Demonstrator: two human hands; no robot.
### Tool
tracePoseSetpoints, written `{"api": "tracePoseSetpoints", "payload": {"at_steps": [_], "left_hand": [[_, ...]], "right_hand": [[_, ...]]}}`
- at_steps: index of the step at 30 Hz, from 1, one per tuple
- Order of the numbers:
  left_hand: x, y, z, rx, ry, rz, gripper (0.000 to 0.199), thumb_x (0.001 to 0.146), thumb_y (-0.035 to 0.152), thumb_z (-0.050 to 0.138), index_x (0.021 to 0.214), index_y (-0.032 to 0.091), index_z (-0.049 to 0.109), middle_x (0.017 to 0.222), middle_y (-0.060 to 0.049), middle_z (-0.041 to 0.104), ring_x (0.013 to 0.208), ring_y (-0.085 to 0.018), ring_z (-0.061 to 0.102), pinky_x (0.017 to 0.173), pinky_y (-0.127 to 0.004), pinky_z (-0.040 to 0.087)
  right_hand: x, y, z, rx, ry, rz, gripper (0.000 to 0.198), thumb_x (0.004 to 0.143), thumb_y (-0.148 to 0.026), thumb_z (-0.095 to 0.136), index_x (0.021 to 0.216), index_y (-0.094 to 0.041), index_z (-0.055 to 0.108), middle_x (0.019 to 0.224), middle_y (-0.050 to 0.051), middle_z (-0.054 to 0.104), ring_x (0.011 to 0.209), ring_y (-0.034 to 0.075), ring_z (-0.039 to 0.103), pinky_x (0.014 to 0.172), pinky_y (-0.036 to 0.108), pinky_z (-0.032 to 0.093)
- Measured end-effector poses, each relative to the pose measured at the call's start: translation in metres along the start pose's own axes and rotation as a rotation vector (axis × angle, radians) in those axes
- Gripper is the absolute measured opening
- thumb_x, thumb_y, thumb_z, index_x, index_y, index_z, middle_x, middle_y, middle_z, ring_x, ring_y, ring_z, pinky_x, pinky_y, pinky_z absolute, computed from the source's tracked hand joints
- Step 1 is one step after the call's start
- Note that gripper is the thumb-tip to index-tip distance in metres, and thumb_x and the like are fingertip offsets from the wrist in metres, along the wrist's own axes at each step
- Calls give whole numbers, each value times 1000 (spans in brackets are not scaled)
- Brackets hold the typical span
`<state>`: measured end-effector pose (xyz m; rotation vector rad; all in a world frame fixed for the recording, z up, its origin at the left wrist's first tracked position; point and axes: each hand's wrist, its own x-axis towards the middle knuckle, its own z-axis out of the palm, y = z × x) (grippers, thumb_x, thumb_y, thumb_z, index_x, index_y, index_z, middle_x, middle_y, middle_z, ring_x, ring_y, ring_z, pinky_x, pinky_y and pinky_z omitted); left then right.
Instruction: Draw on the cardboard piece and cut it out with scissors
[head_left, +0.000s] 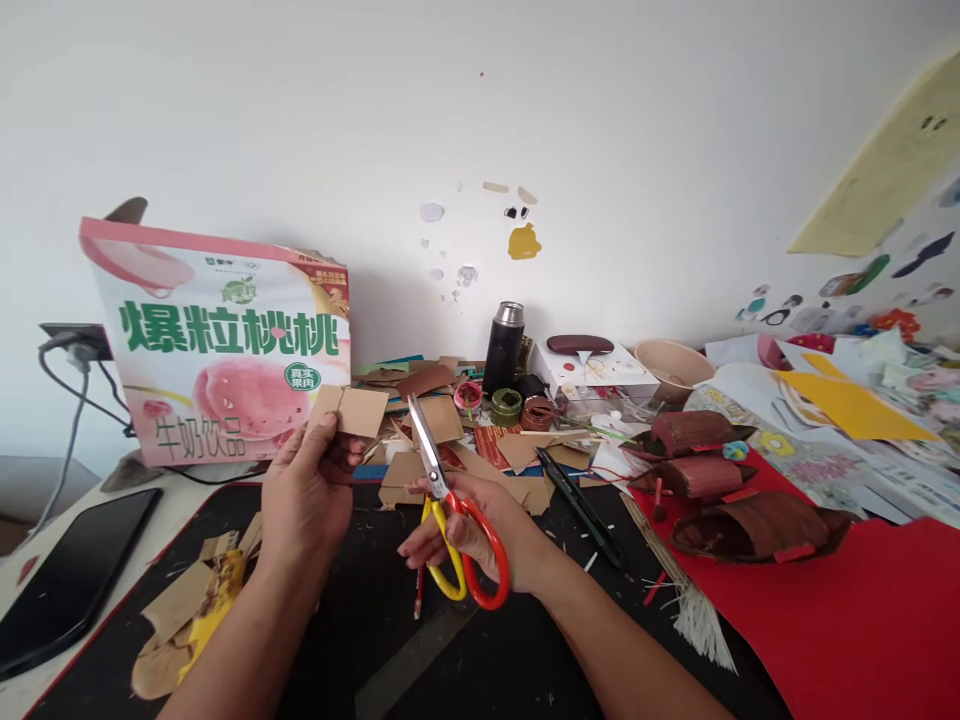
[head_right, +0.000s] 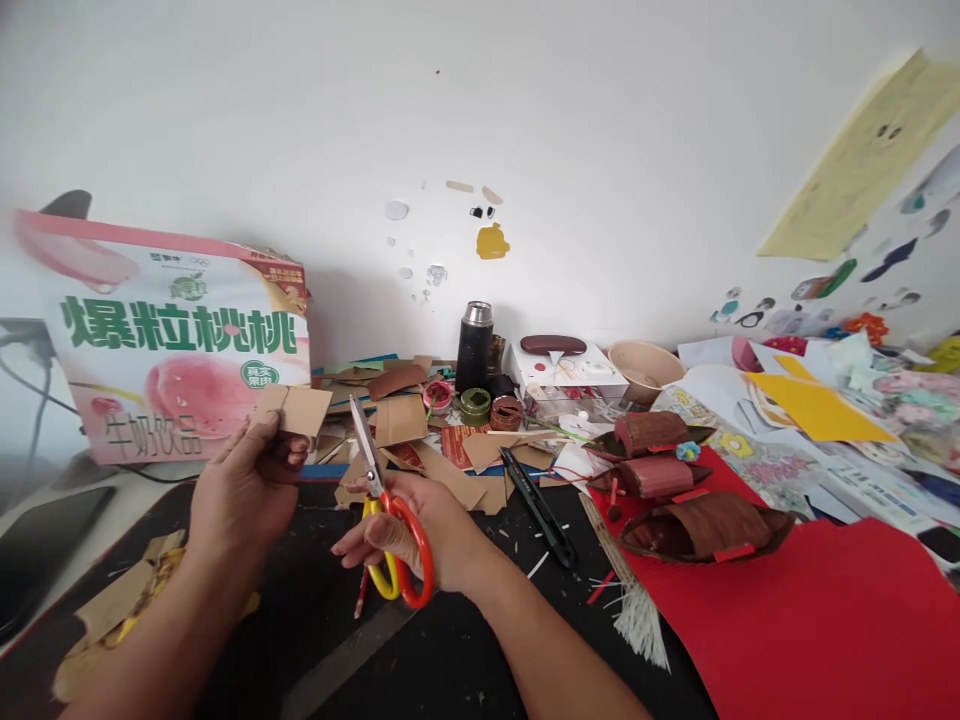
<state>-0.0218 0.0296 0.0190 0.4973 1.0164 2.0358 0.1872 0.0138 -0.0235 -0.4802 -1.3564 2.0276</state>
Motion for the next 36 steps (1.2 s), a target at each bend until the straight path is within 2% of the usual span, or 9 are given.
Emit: {"api": "tracePoseSetpoints", "payload": {"at_steps": [3, 5, 9, 12, 15, 18, 21, 26, 36], "left_hand": [[1, -1, -2, 9, -5, 8, 29, 63, 25, 95, 80, 17, 73, 61, 3, 69, 53, -12, 65, 51, -21, 50], [1, -2, -2, 12, -15, 15, 29, 65, 26, 95, 82, 17, 73, 62, 3, 69, 53, -12, 65, 51, -21, 50], [-2, -2, -1, 36, -33, 28, 27, 68, 27, 95, 82, 17, 75, 63, 2, 71, 53, -12, 65, 52, -20, 51], [-5, -2, 0, 67, -46, 66, 29, 67, 30, 97, 83, 16, 78, 65, 1, 72, 53, -12, 64, 53, -20, 53], [-11, -2, -1, 146, -65, 134, 29, 70, 34, 98, 87, 18, 80, 66, 1, 73, 54, -13, 65, 54, -22, 55], [-19, 0, -2, 319, -82, 198, 27, 78, 41, 96, 89, 20, 82, 68, -1, 75, 55, -17, 67, 54, -26, 57], [-26, 4, 0, 462, -119, 228, 29, 78, 46, 95, 84, 21, 83, 66, -3, 76, 54, -20, 68, 53, -29, 58], [-30, 8, 2, 549, -175, 239, 28, 78, 48, 92, 86, 22, 83, 61, 0, 74, 50, -20, 67, 51, -30, 59], [-29, 7, -3, 624, -213, 216, 27, 83, 48, 88, 90, 23, 82, 63, 1, 77, 53, -18, 68, 56, -28, 59]], "right_hand": [[0, 1, 0, 3, -33, -31, 100, 73, -91, 85, 144, -21, 68, 103, 12, 82, 97, 31, 84, 96, 46, 62], [0, 0, 1, -26, -41, -58, 99, 75, -93, 81, 141, -20, 69, 106, 13, 81, 100, 31, 83, 98, 47, 62], [-1, -2, 5, -82, 77, -14, 87, 88, -89, 75, 131, -14, 70, 94, 10, 78, 68, 20, 77, 70, 34, 62], [-1, -4, 7, -149, 205, 2, 80, 87, -87, 78, 118, -13, 72, 82, 5, 74, 55, 15, 69, 58, 27, 56], [-1, -4, 8, -205, 254, 8, 78, 86, -88, 76, 111, -15, 72, 77, 2, 71, 51, 13, 65, 55, 26, 53], [-2, -3, 10, -272, 253, 5, 74, 89, -86, 75, 114, -16, 73, 77, 0, 69, 50, 12, 64, 53, 24, 51], [-4, -3, 12, -314, 255, -6, 72, 92, -85, 73, 114, -17, 73, 77, -1, 68, 48, 11, 62, 51, 23, 49], [-4, -5, 11, -306, 280, 5, 72, 92, -85, 73, 114, -16, 74, 75, -1, 66, 49, 11, 61, 49, 22, 49], [-4, -4, 9, -358, 299, -26, 57, 99, -74, 72, 113, -18, 74, 74, -2, 65, 49, 10, 61, 49, 22, 48]]}}
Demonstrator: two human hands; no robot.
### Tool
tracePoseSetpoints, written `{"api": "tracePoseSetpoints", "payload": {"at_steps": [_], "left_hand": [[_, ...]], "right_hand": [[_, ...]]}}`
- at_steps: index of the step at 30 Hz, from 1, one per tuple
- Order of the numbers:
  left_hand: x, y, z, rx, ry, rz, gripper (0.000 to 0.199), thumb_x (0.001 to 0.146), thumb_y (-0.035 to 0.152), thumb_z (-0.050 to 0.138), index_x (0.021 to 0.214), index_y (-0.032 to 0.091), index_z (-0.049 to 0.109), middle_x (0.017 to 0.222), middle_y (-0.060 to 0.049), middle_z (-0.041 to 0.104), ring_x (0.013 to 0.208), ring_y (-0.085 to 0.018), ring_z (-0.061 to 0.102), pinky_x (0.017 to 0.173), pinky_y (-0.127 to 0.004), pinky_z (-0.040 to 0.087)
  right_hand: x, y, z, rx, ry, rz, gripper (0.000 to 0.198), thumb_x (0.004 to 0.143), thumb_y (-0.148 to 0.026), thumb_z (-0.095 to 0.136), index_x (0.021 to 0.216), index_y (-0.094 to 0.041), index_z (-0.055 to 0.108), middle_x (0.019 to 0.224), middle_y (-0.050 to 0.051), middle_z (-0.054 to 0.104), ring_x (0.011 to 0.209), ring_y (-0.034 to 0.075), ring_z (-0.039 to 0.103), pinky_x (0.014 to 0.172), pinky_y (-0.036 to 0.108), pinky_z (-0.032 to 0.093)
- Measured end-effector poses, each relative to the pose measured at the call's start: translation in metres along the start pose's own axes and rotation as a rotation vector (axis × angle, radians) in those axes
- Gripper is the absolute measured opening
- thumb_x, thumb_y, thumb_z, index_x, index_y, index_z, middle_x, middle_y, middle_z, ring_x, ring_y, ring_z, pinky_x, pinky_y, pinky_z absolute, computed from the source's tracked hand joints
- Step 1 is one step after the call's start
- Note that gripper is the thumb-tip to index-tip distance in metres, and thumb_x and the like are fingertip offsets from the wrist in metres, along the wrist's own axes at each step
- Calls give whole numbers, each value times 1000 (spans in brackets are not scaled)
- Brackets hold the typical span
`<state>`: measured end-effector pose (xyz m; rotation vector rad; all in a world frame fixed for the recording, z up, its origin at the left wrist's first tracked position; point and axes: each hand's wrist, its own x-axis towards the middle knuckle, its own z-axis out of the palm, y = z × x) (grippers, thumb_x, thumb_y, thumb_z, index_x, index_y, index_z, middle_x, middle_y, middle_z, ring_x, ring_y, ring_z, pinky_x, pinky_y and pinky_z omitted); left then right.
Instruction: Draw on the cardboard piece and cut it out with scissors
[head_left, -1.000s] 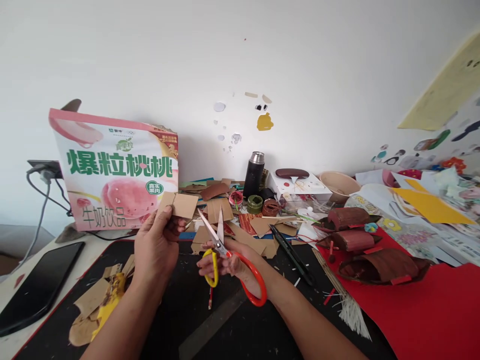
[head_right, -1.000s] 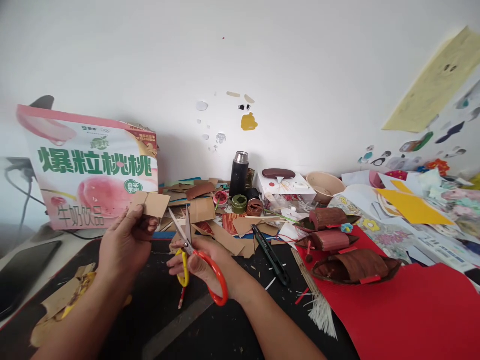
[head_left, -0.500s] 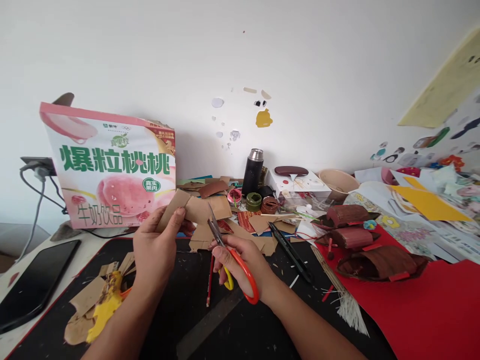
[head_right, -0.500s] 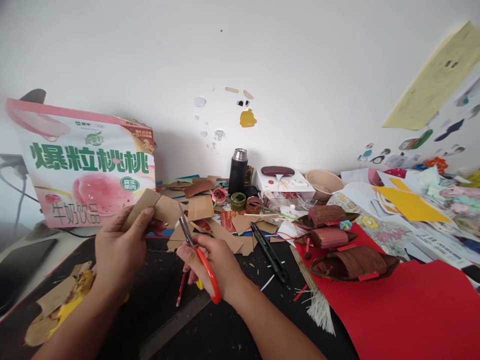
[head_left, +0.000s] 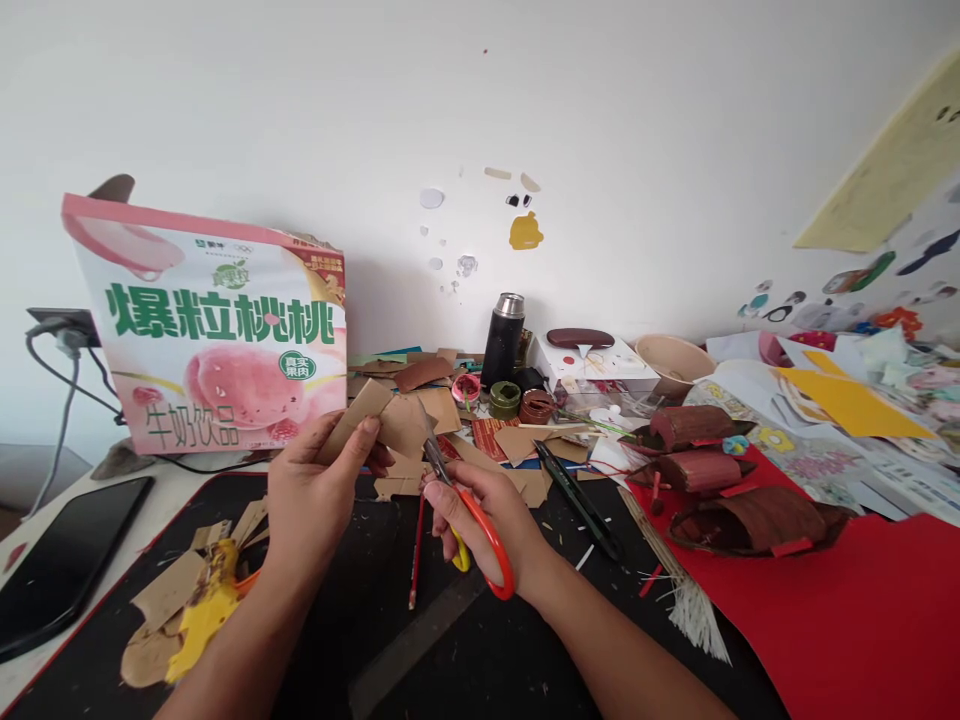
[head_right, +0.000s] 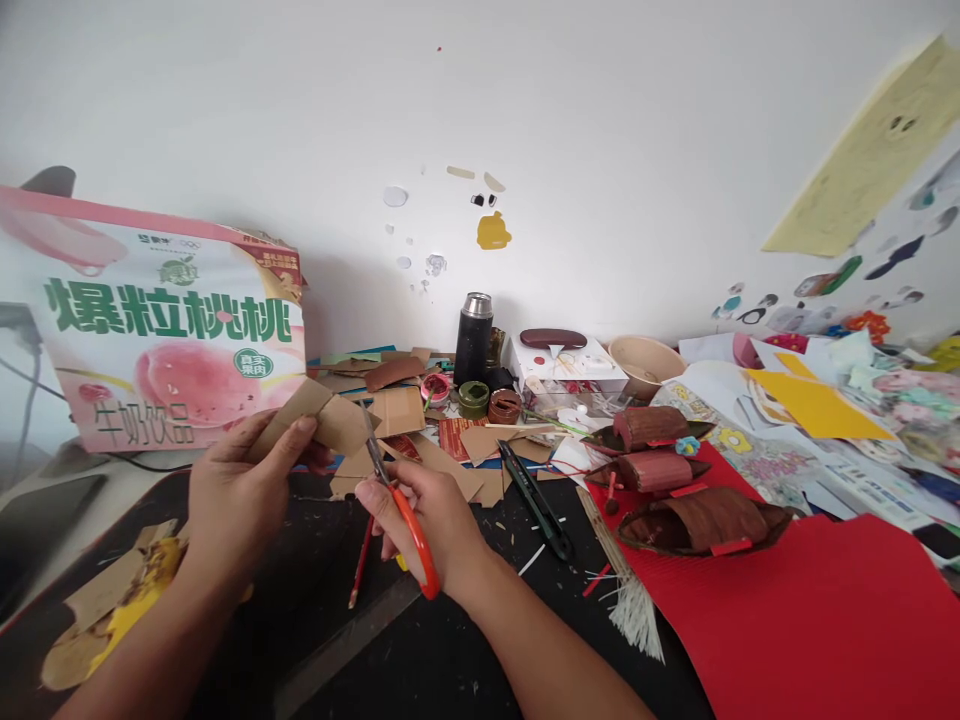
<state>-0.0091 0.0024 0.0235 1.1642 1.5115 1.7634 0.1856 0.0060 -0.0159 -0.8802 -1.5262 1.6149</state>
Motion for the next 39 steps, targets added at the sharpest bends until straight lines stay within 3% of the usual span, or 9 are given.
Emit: {"api": "tracePoseSetpoints", "payload": {"at_steps": [10, 26, 34, 39], "left_hand": [[0, 4, 1, -31, 0, -6, 29, 81, 48, 89, 92, 22, 82, 62, 1, 76, 52, -19, 68, 54, -29, 60], [0, 2, 3, -62, -11, -45, 29, 81, 47, 91, 93, 22, 82, 64, 0, 77, 54, -19, 69, 56, -29, 60], [10, -2, 8, -449, -112, -301, 47, 57, 40, 106, 87, 17, 78, 68, 0, 75, 56, -14, 68, 51, -20, 55], [3, -5, 18, -588, -151, -343, 45, 54, 37, 108, 84, 17, 80, 76, -2, 77, 71, -15, 74, 66, -21, 63]], "right_hand": [[-3, -4, 0, -57, 4, -11, 43, 101, -61, 76, 109, -18, 73, 72, -3, 62, 50, 10, 60, 50, 22, 49], [-2, -7, -1, -102, 23, -7, 39, 102, -59, 75, 100, -20, 70, 68, -4, 62, 48, 11, 59, 47, 22, 45], [-3, -10, 0, -92, 53, -6, 42, 98, -60, 79, 96, -20, 67, 68, -4, 60, 48, 10, 56, 46, 21, 43], [-2, -9, -2, -76, 87, -12, 45, 101, -65, 75, 98, -20, 66, 70, -4, 61, 47, 10, 56, 46, 21, 45]]}}
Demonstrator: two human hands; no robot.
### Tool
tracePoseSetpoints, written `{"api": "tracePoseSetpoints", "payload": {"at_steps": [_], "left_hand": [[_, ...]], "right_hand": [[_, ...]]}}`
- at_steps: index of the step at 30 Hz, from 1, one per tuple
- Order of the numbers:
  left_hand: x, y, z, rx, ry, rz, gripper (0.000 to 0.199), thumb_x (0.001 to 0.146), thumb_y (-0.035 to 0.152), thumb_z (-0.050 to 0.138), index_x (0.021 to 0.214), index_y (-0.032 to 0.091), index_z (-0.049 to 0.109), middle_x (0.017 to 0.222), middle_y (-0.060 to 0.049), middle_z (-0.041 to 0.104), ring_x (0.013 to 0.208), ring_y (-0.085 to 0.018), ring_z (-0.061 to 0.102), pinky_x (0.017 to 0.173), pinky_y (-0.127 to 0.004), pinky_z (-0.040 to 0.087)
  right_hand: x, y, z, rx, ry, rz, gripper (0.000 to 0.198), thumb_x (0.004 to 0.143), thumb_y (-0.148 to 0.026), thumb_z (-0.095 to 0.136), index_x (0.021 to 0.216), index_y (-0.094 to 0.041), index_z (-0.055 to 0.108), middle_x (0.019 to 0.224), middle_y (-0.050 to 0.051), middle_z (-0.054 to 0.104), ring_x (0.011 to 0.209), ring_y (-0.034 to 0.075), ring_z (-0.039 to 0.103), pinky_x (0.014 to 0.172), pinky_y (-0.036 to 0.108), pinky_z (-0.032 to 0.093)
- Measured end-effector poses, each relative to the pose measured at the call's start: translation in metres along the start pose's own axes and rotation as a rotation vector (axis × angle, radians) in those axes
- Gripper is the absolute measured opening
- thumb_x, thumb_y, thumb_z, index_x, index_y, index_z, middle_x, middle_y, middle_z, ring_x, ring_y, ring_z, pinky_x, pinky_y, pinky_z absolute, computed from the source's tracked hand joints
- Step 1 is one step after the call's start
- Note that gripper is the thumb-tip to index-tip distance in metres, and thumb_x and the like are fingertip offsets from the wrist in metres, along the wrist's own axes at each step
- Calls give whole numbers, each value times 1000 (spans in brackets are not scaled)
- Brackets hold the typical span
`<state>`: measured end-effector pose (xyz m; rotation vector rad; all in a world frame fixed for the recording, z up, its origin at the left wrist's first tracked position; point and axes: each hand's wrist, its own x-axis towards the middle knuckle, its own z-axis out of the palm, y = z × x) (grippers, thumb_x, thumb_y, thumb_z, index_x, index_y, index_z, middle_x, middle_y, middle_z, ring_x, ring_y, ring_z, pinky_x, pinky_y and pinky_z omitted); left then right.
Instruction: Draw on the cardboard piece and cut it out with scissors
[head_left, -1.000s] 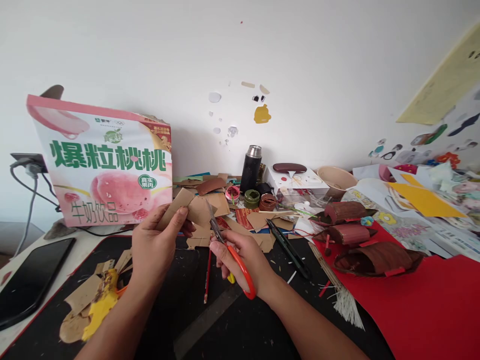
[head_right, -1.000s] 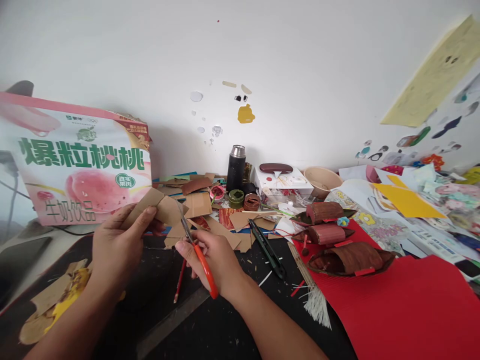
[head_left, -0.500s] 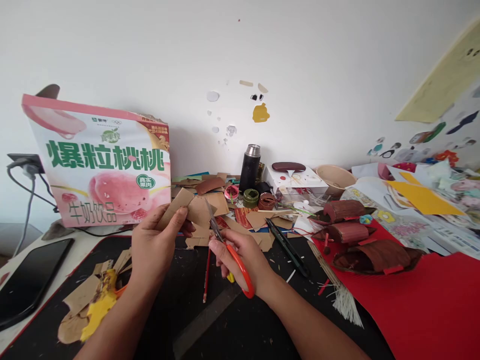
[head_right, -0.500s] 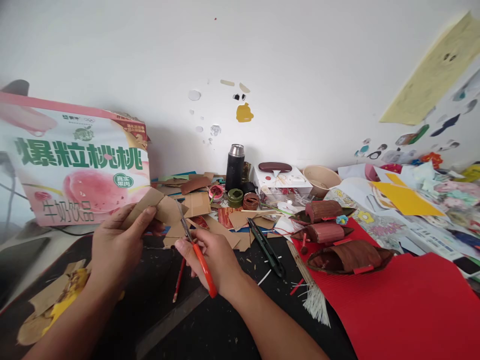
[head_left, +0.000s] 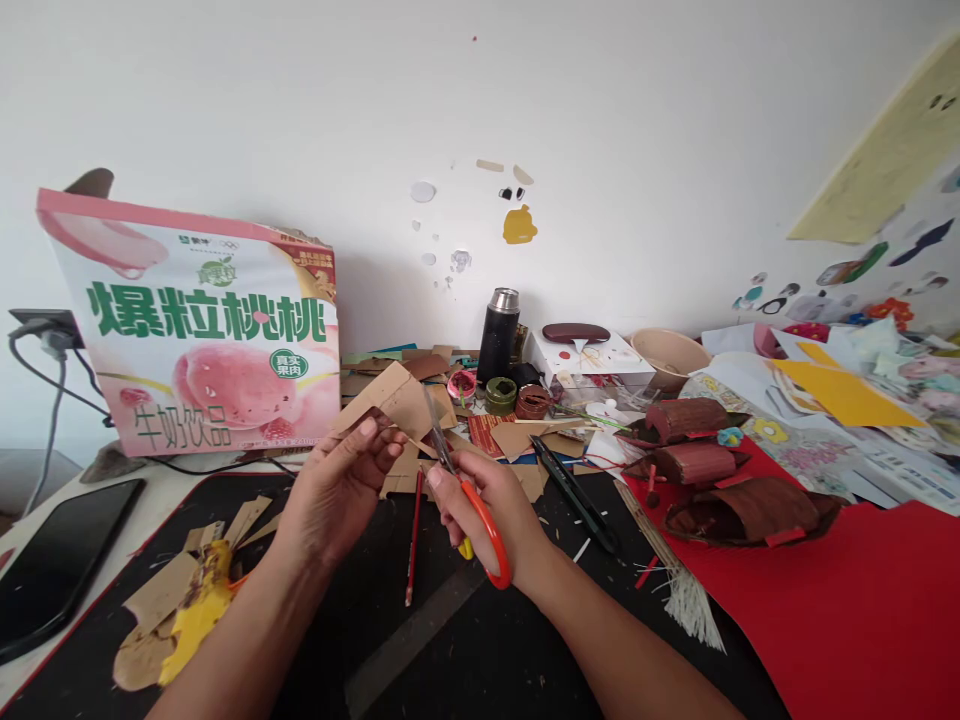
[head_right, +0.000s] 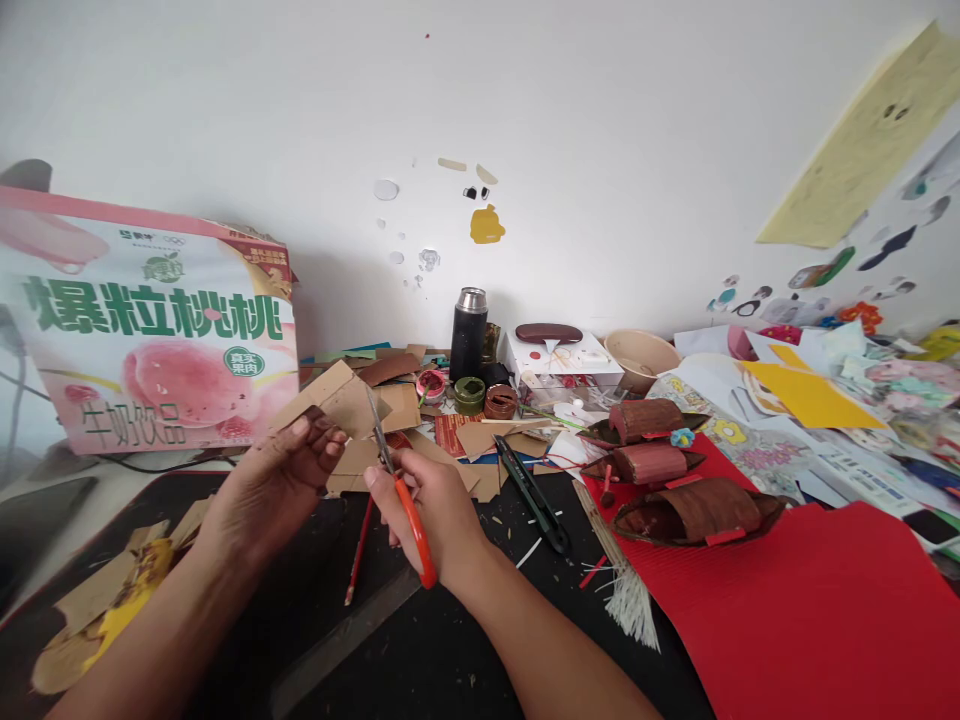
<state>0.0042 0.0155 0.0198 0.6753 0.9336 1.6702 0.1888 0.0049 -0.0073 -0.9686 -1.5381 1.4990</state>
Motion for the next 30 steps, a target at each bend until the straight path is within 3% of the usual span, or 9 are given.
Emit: {"api": "tracePoseSetpoints", "payload": {"at_steps": [7, 14, 19, 26, 30], "left_hand": [[-11, -6, 1, 382, -116, 157, 31, 78, 45, 96, 76, 19, 80, 68, -3, 72, 62, -16, 63, 64, -29, 57], [-14, -9, 13, 134, 7, -60, 48, 52, 47, 109, 74, 17, 78, 67, -3, 75, 60, -17, 70, 58, -26, 60], [-15, -15, 16, 20, 49, -122, 51, 47, 42, 112, 75, 16, 78, 68, -2, 76, 57, -13, 70, 56, -21, 59], [-20, -16, 14, 133, 68, -8, 45, 59, 43, 106, 83, 17, 78, 75, -3, 80, 61, -16, 74, 65, -27, 63], [-21, -21, 13, 109, 54, -19, 42, 63, 41, 103, 84, 18, 74, 77, -3, 80, 62, -17, 74, 67, -29, 63]], "right_hand": [[-1, 5, 2, -27, -25, -32, 38, 101, -60, 77, 101, -22, 70, 66, -4, 59, 48, 12, 57, 48, 24, 46], [-2, 2, 3, -43, -31, -17, 43, 100, -61, 77, 116, -21, 73, 72, -3, 62, 51, 13, 61, 49, 24, 50], [1, 6, 1, -62, -34, -52, 44, 100, -62, 77, 116, -21, 73, 74, -2, 61, 54, 14, 61, 51, 26, 51], [-1, 7, -1, -124, -34, -80, 41, 103, -62, 76, 115, -23, 74, 75, -1, 61, 59, 15, 59, 54, 28, 49], [-2, 2, -1, -126, -20, -77, 42, 103, -62, 76, 119, -24, 77, 74, 0, 62, 59, 16, 58, 52, 28, 47]]}}
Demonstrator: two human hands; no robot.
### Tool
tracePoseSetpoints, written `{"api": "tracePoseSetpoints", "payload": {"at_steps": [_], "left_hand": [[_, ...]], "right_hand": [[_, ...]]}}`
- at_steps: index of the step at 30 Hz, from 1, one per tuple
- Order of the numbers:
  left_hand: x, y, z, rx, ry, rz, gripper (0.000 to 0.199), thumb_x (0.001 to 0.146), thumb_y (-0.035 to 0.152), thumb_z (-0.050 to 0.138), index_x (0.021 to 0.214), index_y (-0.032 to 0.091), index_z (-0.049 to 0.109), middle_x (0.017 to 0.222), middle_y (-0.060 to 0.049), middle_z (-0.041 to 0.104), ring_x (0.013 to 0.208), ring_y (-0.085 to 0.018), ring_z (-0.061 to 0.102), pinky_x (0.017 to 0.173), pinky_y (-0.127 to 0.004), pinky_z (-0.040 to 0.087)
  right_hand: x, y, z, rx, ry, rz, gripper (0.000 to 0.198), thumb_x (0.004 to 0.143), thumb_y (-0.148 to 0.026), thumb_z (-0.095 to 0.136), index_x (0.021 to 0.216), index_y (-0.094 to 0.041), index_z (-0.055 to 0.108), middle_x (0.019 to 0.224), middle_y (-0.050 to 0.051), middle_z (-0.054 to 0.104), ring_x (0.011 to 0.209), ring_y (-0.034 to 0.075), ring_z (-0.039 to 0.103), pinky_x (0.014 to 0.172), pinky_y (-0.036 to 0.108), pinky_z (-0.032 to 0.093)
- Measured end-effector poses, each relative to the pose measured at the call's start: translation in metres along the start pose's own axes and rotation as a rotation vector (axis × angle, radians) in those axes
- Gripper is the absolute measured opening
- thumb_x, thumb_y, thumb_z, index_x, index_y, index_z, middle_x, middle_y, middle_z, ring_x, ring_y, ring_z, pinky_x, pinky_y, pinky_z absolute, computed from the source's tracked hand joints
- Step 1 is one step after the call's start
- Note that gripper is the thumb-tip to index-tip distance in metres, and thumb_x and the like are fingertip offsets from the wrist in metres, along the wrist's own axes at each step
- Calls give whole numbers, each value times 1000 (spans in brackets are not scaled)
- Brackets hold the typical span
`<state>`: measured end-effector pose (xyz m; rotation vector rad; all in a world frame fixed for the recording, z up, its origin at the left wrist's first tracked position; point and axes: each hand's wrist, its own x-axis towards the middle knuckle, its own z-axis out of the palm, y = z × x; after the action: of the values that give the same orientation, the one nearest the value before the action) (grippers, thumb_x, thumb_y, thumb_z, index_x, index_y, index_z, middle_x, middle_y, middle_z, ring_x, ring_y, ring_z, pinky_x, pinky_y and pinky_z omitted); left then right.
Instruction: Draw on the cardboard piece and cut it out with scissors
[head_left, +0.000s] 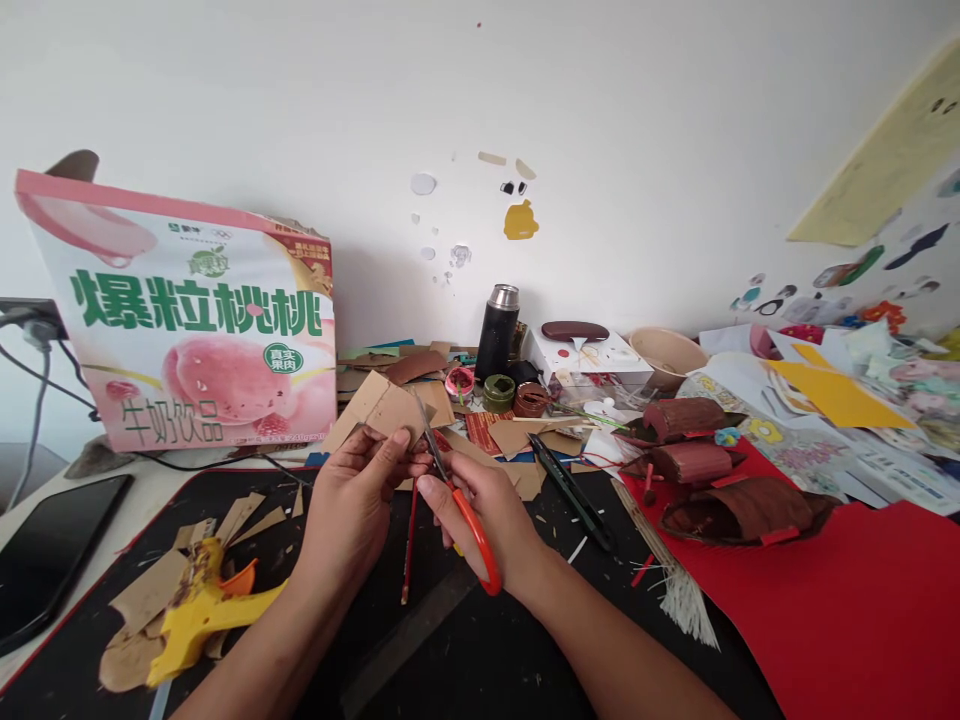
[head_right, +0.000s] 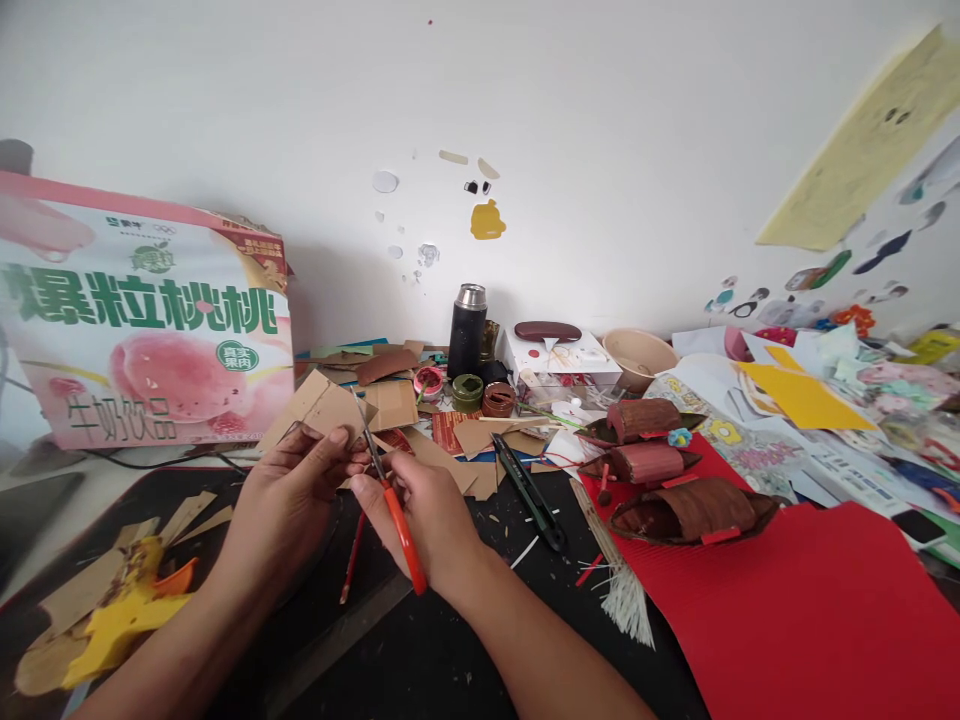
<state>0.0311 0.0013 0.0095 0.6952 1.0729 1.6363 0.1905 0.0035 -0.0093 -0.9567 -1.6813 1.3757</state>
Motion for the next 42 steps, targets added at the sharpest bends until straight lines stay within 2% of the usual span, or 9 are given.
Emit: {"api": "tracePoseSetpoints", "payload": {"at_steps": [9, 17, 22, 26, 33, 42], "left_hand": [[1, 3, 3, -14, 6, -25, 48, 56, 42, 107, 83, 17, 77, 76, -2, 80, 62, -15, 72, 67, -27, 64], [3, 14, 1, 90, -25, 42, 43, 59, 42, 104, 80, 18, 77, 69, -3, 77, 59, -19, 73, 61, -29, 63], [4, 19, 0, 97, -42, 58, 42, 56, 40, 105, 79, 18, 78, 70, -2, 76, 58, -17, 71, 56, -27, 61], [4, 20, -2, 123, -58, 89, 39, 59, 40, 105, 80, 17, 81, 69, -2, 75, 58, -16, 69, 54, -26, 59], [2, 14, 2, 77, -22, 76, 40, 58, 38, 105, 81, 17, 79, 71, -2, 77, 59, -16, 71, 56, -26, 61], [3, 16, -1, 104, -54, 98, 42, 60, 39, 105, 84, 16, 79, 74, -2, 77, 58, -15, 70, 54, -25, 59]], "right_hand": [[1, 0, -1, -32, 22, 35, 37, 104, -61, 73, 107, -23, 75, 68, -1, 57, 56, 16, 54, 50, 28, 45], [0, 0, 0, -41, 23, 43, 39, 104, -62, 71, 106, -24, 74, 65, -1, 55, 54, 16, 51, 48, 29, 40], [-1, 2, 1, -55, 18, 29, 36, 106, -60, 70, 111, -24, 76, 65, -2, 50, 54, 16, 46, 50, 30, 35], [0, 2, 0, -110, 27, -18, 33, 106, -54, 69, 98, -23, 74, 66, -2, 50, 57, 15, 42, 53, 30, 32], [1, 2, -1, -110, 52, -7, 25, 104, -45, 68, 91, -24, 71, 68, -1, 55, 61, 17, 47, 59, 32, 38], [3, 4, 1, -207, 122, -71, 22, 99, -38, 67, 84, -22, 68, 72, 0, 59, 61, 16, 51, 59, 31, 40]]}}
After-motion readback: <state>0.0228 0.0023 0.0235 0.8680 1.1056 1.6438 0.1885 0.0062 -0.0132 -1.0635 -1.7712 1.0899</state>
